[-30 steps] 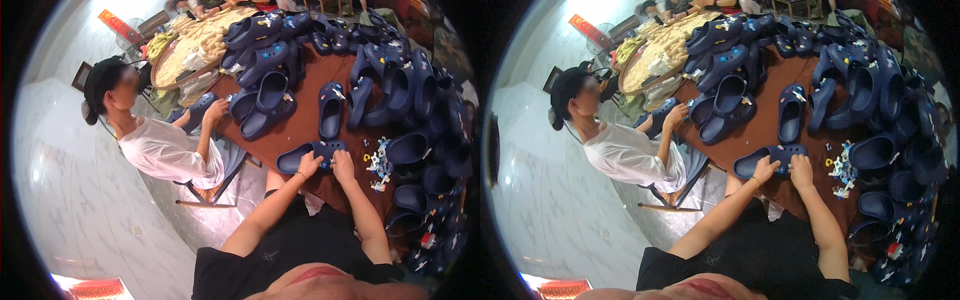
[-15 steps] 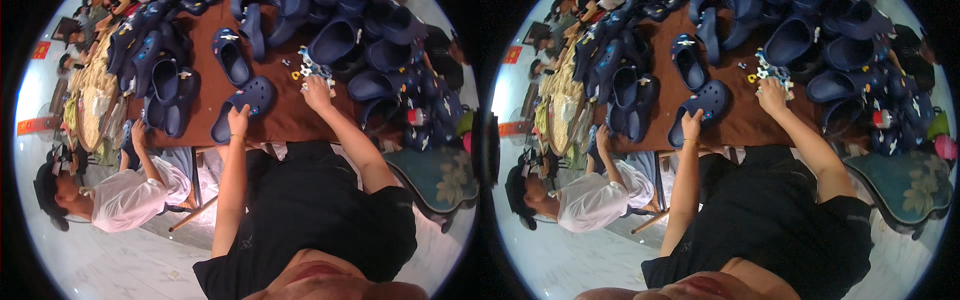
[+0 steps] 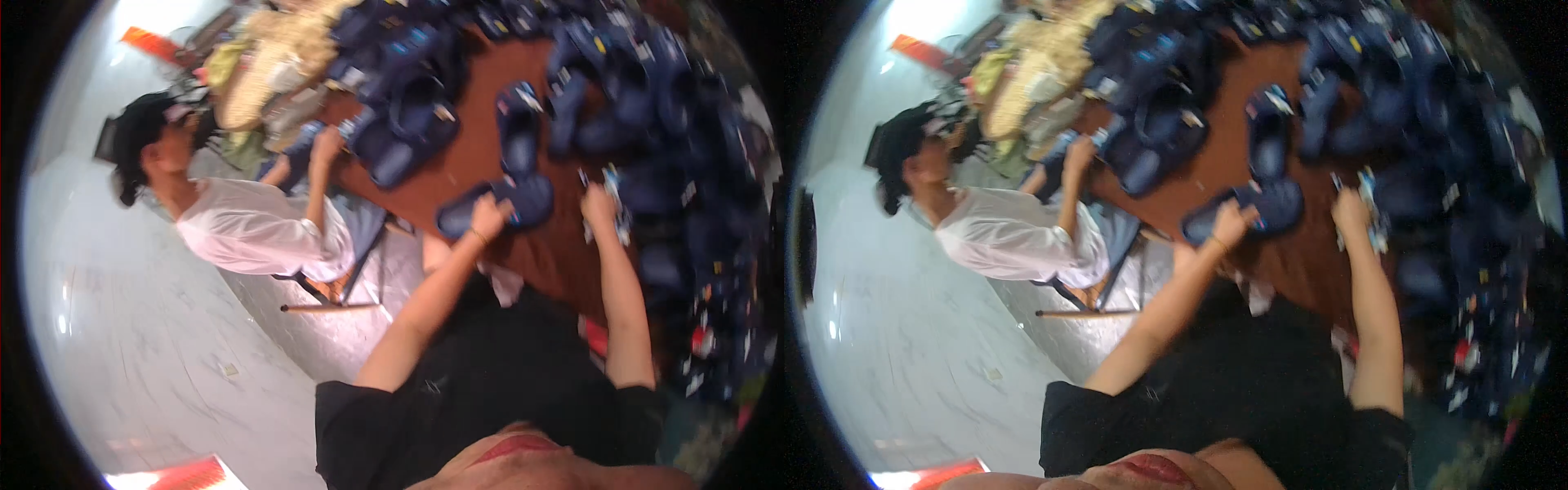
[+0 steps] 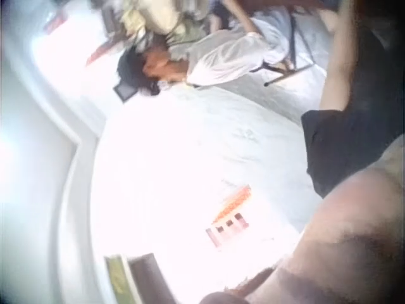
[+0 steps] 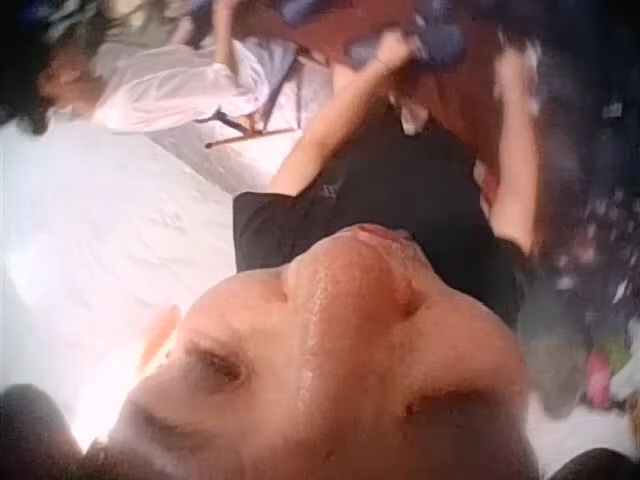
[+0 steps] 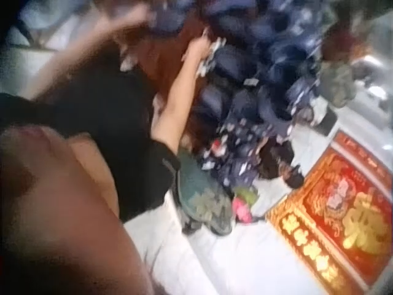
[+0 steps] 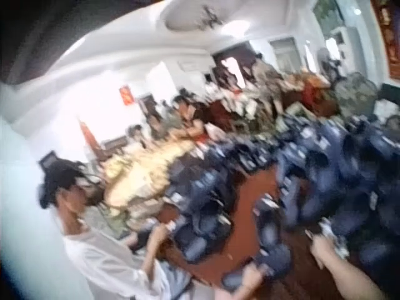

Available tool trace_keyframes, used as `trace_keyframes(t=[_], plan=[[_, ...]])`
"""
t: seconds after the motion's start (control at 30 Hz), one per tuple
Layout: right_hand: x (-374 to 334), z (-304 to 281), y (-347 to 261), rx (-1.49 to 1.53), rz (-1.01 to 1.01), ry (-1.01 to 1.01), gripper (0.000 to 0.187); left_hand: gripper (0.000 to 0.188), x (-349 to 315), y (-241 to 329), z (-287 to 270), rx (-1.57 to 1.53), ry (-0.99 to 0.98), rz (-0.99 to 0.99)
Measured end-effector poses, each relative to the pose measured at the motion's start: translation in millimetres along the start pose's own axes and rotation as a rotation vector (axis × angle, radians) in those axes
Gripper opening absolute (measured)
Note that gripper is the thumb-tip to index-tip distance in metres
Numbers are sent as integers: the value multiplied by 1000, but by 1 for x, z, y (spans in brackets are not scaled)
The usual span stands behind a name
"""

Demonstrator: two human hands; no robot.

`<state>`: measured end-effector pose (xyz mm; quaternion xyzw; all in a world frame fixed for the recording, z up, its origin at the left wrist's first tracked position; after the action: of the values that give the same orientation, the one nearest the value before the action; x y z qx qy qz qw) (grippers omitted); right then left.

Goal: Manually attaching small decorative pins and components into the holes of rubber clog shoes.

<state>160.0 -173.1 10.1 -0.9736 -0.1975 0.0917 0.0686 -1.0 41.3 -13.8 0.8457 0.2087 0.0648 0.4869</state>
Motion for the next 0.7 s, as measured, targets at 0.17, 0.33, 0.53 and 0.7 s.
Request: trace_keyframes(t=[0.17,0.33,0.53,0.7], plan=[[17,8,-21,605,-167,23,18,24,13,-22,-13,-159,-53,-136],[10,36,-27,983,-151,-227,14,22,14,7,10,-324,-85,-82],[4,5,-95,707,-519,-24,15,25,4,-17,-15,-145,36,24],[3,13,-67,430,-417,5,30,32,-1,-7,15,-135,-29,-19]])
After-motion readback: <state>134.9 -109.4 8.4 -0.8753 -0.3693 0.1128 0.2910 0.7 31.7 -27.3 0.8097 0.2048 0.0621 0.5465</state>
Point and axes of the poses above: each hand's wrist, its own x-axis towards the middle knuckle, its own z-axis out of the palm, y = z × x, the point moved 4 cm from there along x, towards the middle knuckle, and after that the axes turned 8 degrees about -y, right-handed, at the moved point
